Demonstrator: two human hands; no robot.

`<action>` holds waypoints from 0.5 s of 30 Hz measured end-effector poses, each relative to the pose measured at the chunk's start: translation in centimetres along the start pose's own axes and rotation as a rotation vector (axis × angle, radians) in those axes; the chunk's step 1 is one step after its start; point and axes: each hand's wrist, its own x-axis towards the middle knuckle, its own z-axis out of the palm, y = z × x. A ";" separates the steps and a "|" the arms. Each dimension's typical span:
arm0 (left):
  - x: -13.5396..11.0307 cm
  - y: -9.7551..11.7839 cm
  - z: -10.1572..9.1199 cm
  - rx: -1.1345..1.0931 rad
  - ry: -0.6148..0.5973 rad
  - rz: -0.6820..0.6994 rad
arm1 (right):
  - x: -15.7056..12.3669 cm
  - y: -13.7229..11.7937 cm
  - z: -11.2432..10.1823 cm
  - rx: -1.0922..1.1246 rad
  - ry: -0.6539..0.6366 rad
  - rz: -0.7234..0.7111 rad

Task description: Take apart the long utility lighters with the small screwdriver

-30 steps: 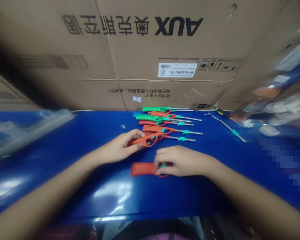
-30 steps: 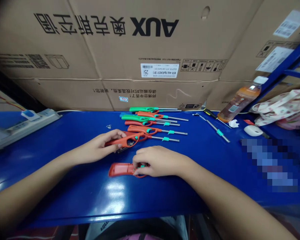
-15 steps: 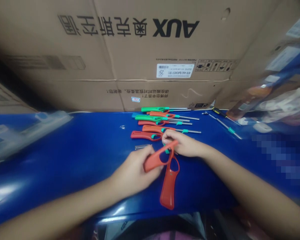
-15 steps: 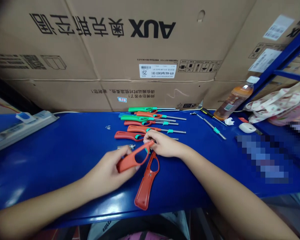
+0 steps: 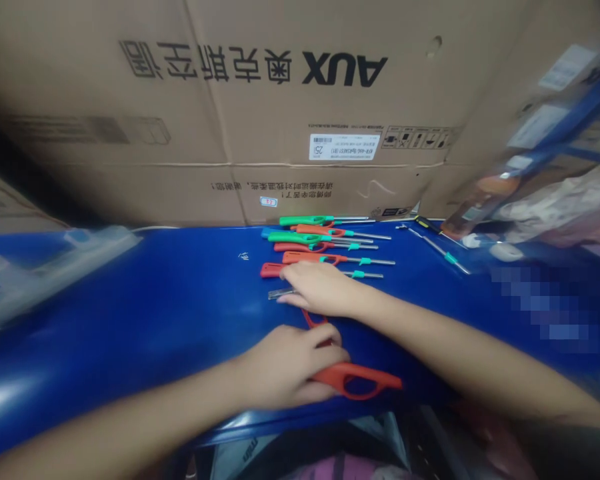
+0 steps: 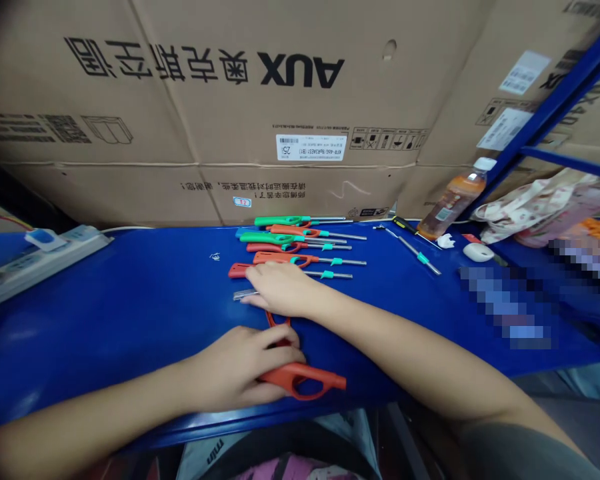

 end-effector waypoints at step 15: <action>-0.5 -3.7 -2.5 0.023 0.181 -0.084 | -7.7 12.8 -5.6 -0.105 -0.022 0.772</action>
